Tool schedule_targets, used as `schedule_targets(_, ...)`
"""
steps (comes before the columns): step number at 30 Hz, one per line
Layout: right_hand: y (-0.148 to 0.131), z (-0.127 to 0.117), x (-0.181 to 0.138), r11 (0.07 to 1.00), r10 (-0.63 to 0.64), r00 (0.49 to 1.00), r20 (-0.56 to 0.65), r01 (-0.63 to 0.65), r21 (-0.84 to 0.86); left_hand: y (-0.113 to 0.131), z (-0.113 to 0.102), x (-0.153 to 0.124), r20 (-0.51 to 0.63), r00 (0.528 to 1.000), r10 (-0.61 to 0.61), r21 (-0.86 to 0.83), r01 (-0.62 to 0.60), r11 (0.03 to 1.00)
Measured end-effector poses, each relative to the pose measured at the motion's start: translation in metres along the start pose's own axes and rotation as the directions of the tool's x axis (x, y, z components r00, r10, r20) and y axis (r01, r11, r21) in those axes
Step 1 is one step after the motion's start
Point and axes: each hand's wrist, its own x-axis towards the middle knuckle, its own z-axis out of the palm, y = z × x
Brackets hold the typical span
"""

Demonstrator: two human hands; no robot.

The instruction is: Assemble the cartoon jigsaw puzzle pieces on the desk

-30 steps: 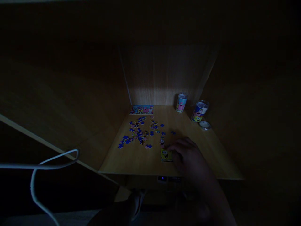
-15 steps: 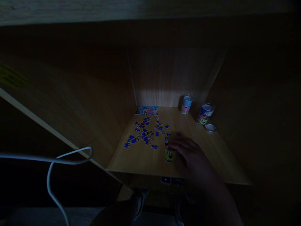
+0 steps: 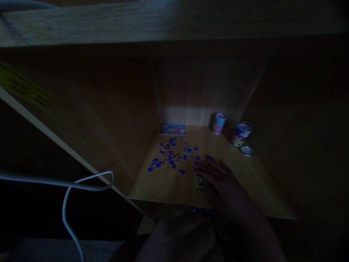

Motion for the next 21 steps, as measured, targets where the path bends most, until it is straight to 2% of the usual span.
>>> schedule_targets(1,0.0,0.0,0.0,1.0,0.001,1.0,0.001,-0.001,0.0,-0.006,0.001,0.005,0.027,1.0,0.0,0.01,0.0,1.0)
schedule_targets(3,0.0,0.001,0.001,1.0,-0.001,1.0,-0.001,0.001,0.001,-0.018,0.002,0.011,0.054,0.991,-0.124,0.063,0.12,0.991)
schedule_targets(5,0.0,0.001,0.001,1.0,-0.002,1.0,-0.007,0.002,-0.001,-0.032,0.002,0.012,0.073,0.961,-0.267,0.117,0.258,0.959)
schedule_targets(7,0.0,0.003,0.001,1.0,-0.004,1.0,-0.02,0.004,-0.004,-0.048,0.002,0.009,0.061,0.936,-0.348,0.137,0.337,0.931)
schedule_targets(13,0.005,0.006,0.003,1.0,0.0,0.996,-0.084,0.001,0.009,-0.086,0.013,0.007,-0.084,0.94,-0.33,0.191,0.34,0.921)
schedule_targets(16,0.007,0.006,0.003,1.0,-0.013,0.996,-0.085,0.015,0.022,-0.09,0.021,0.01,-0.062,0.946,-0.318,0.19,0.324,0.927)
schedule_targets(21,0.007,0.004,0.003,0.998,-0.047,0.996,-0.072,0.05,0.043,-0.086,0.026,0.016,-0.044,0.927,-0.372,0.2,0.373,0.906)
